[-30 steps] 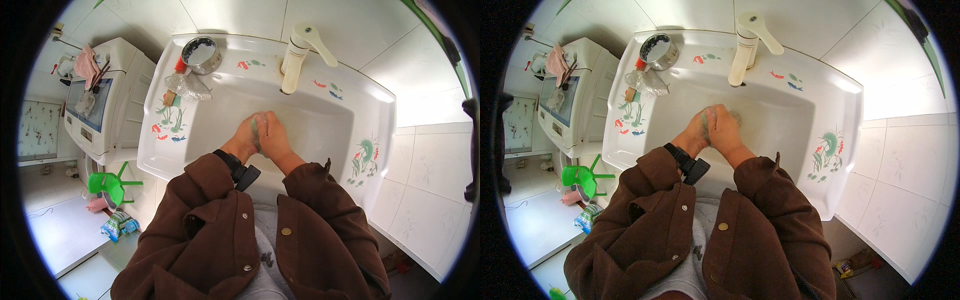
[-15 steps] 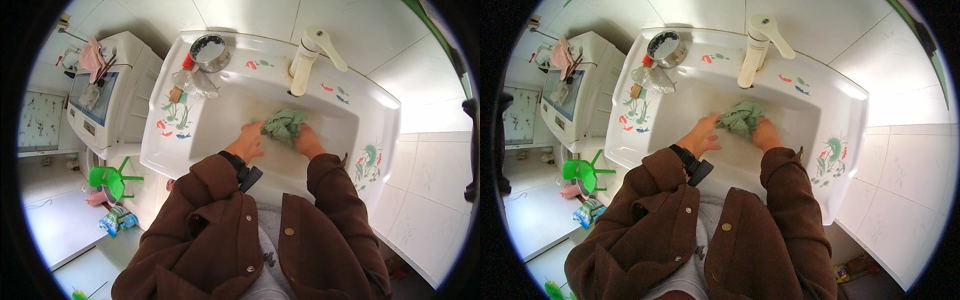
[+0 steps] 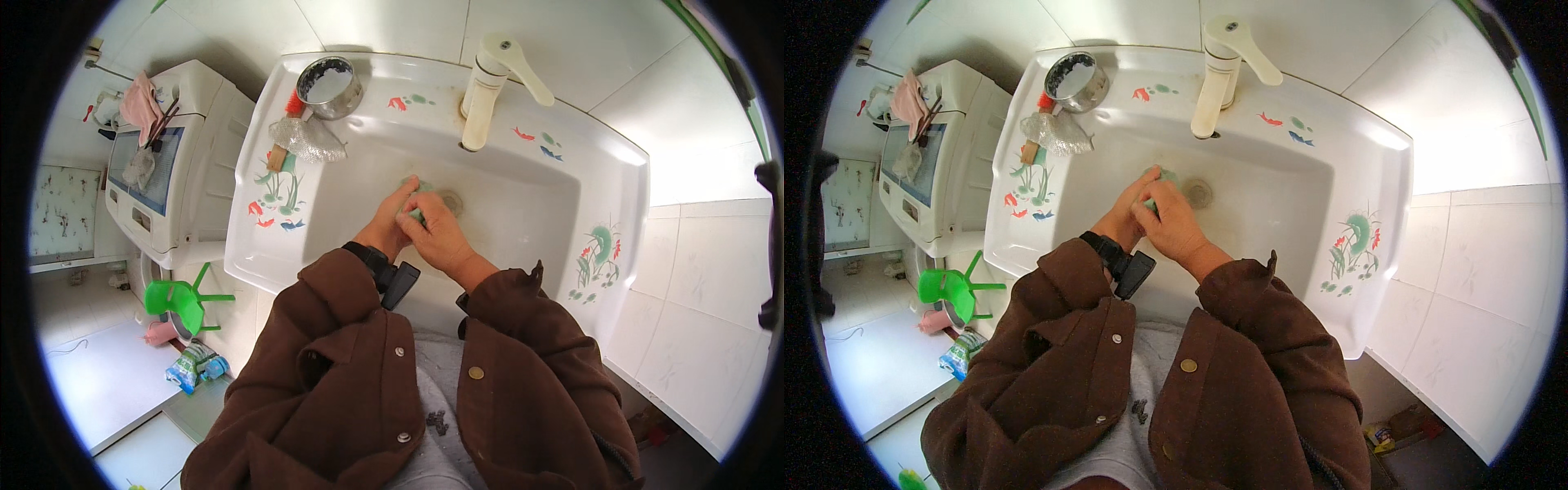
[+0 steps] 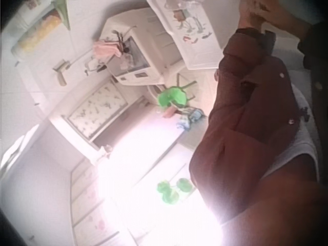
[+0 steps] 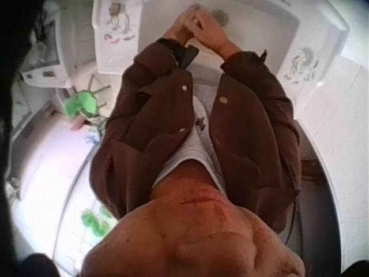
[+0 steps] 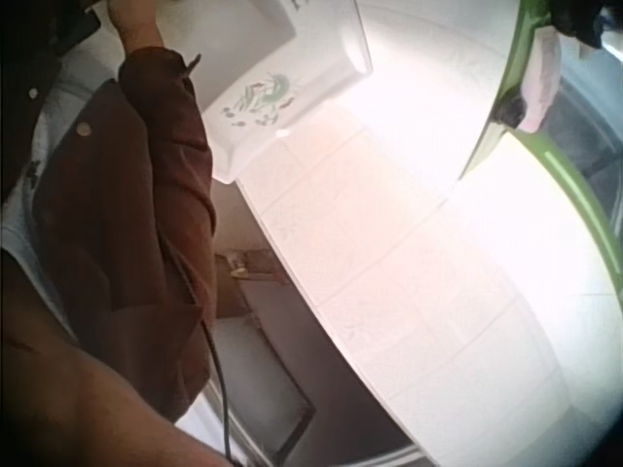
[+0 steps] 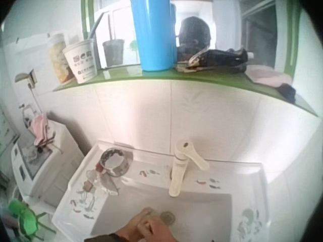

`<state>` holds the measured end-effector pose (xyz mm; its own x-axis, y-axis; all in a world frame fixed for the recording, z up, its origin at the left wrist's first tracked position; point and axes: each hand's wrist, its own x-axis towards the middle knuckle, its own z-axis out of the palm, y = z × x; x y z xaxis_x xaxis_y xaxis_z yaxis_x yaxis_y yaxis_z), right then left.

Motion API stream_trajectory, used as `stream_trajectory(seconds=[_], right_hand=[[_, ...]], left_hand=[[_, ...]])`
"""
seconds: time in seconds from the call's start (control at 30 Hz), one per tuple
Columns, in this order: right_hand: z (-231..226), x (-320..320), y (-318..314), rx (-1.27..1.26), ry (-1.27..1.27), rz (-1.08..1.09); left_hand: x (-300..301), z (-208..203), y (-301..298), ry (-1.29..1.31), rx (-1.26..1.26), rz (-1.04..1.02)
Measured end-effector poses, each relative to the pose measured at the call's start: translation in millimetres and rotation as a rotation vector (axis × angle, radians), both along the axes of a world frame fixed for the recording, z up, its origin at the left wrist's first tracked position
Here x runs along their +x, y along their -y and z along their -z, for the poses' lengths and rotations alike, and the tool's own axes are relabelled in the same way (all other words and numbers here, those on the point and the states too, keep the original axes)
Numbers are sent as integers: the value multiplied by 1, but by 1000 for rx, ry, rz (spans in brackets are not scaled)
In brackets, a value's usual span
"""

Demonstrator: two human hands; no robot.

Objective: The person washes a green cloth in a bathroom sink. They repeatedly wet, scrub, and rinse the cloth under running water, then wring it out multiple times.

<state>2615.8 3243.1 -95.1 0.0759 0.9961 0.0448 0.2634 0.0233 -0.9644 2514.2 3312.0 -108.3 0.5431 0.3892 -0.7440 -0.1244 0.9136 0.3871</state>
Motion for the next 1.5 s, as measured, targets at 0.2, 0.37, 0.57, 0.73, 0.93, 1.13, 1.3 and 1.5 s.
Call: stream_trajectory(seconds=[0.2, 0.37, 0.57, 0.73, 0.93, 1.13, 1.3, 1.5], right_hand=[[7, 6, -7, -34, 134, 143], [10, 13, -10, -146, 297, 220], [-37, 31, -17, -109, 328, 74], [-103, 36, -22, -264, 427, -558], [-130, 13, -84, 15, 558, -182], [-107, -36, -162, 207, 676, 38], [-88, -67, -208, 110, 939, -28], [-70, -84, -234, -234, 1189, -324]], left_hand=[[15, 21, 3, 174, -80, -119], [23, 31, 10, 111, -2, -153], [15, -8, 7, -58, -164, -108], [-9, -14, 8, 413, -208, -83], [-31, 9, 3, 475, -258, -63], [-59, 5, 1, 342, -166, -41], [-81, -4, -1, 213, -169, -136], [-100, -3, -10, 214, -212, -148]])
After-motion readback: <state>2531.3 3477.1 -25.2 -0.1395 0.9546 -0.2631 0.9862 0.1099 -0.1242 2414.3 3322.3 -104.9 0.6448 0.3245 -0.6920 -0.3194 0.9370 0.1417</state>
